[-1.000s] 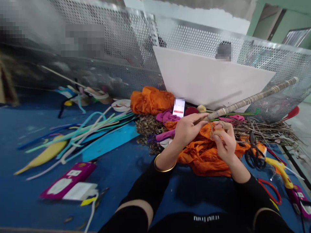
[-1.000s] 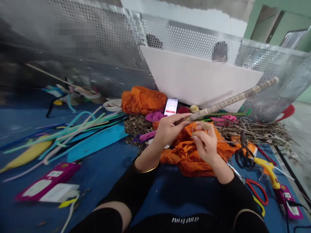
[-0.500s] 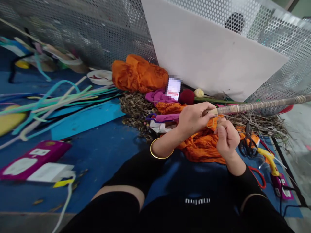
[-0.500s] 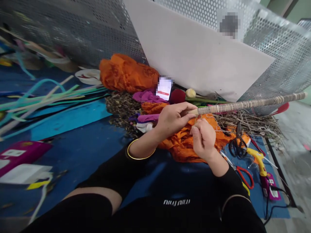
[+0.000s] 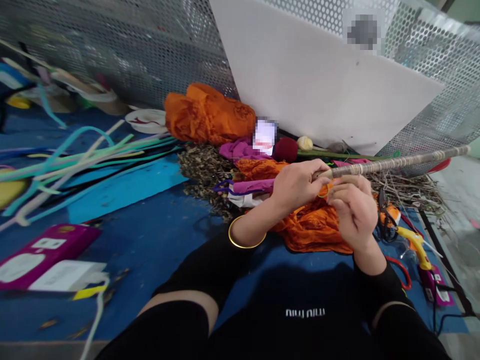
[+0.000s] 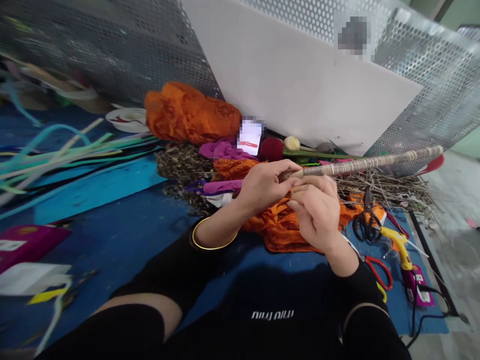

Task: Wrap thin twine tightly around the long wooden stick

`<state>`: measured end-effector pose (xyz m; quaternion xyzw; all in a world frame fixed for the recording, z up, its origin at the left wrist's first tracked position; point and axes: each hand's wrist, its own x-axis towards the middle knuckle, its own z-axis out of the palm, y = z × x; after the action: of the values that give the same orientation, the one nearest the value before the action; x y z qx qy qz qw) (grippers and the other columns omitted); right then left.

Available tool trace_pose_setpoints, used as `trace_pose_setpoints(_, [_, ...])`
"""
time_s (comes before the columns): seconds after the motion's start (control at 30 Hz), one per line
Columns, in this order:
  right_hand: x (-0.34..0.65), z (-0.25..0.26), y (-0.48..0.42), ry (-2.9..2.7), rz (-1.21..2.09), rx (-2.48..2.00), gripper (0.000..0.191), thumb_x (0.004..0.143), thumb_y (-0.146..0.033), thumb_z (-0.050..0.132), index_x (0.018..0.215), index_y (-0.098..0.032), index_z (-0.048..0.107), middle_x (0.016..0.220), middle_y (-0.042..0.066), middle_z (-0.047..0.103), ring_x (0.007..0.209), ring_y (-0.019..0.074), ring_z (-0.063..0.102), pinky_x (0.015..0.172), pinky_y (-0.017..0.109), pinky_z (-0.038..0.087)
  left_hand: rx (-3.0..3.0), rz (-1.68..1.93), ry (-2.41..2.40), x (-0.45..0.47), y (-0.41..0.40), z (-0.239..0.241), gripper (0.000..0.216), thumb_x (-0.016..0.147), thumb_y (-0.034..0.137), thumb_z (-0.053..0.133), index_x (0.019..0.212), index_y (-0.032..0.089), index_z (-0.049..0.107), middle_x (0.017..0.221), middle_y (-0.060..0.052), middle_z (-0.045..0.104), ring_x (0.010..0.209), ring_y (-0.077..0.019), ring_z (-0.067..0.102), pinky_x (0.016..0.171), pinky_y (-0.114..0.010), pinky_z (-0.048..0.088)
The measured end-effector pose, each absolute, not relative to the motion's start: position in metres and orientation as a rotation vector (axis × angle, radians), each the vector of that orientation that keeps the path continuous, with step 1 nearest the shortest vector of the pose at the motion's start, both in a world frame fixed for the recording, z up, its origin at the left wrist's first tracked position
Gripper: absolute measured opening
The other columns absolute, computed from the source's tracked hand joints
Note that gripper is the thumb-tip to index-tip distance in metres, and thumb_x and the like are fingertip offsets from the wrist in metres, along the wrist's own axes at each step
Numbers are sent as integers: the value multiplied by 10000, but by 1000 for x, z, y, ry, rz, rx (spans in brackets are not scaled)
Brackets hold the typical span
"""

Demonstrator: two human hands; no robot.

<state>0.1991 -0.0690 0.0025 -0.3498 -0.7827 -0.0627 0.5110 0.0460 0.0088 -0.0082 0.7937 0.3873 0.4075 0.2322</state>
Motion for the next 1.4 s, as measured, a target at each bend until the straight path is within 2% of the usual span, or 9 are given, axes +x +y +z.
trace_pose_setpoints(0.17, [218,8,-69,-1744,-95,-979,220,1024,-282,582,829,-273,683,795,-8,766,764,188,684,797,389,509,2305,1041,1098,52,6,-11,180,882,262,662,1001,241,796,885,-14,811,738,-174,679,626,-272,406])
trace_pose_setpoints(0.27, [223,8,-67,-1705,46,-978,218,1028,-282,582,855,-269,714,830,0,775,762,172,713,739,347,542,2338,974,1112,55,4,-12,175,905,282,657,993,239,801,870,-13,805,716,-173,666,613,-282,383])
trace_pose_setpoints(0.43, [223,5,-58,-1719,222,-921,254,1042,-352,560,851,-259,699,812,3,757,785,167,746,749,326,592,2358,900,1116,54,2,-9,169,932,314,648,949,232,794,776,-5,764,641,-157,610,588,-288,336])
trace_pose_setpoints(0.6, [224,2,-50,-1703,272,-900,216,1045,-304,556,877,-255,682,860,-4,757,832,144,746,780,296,592,2470,850,1113,52,2,-11,161,932,322,652,865,226,763,799,-19,769,674,-179,637,585,-300,320])
trace_pose_setpoints(0.8, [227,-2,-41,-1688,210,-1021,256,1051,-359,526,869,-241,662,984,30,790,974,170,761,870,328,589,2652,881,1100,52,2,-19,192,908,279,657,1039,212,780,910,-52,803,809,-228,728,645,-306,423])
trace_pose_setpoints(0.93, [226,-2,-41,-1701,194,-1095,246,1055,-346,518,875,-236,643,997,27,799,952,163,759,856,305,568,2878,1014,981,49,3,-23,195,949,270,591,1041,204,750,876,-47,788,780,-214,733,611,-290,434])
trace_pose_setpoints(1.13, [225,2,-44,-1690,120,-1187,258,1054,-340,498,833,-244,591,943,24,800,856,163,749,773,282,539,2993,1249,882,49,2,-28,266,999,233,513,1169,184,712,956,-61,809,771,-196,738,615,-277,479])
trace_pose_setpoints(1.4, [224,-3,-41,-1704,197,-1194,234,1041,-336,502,854,-238,601,1031,57,795,929,183,749,810,314,562,3048,1307,803,49,2,-24,315,1057,267,474,1060,208,783,998,-48,830,769,-173,748,625,-261,490])
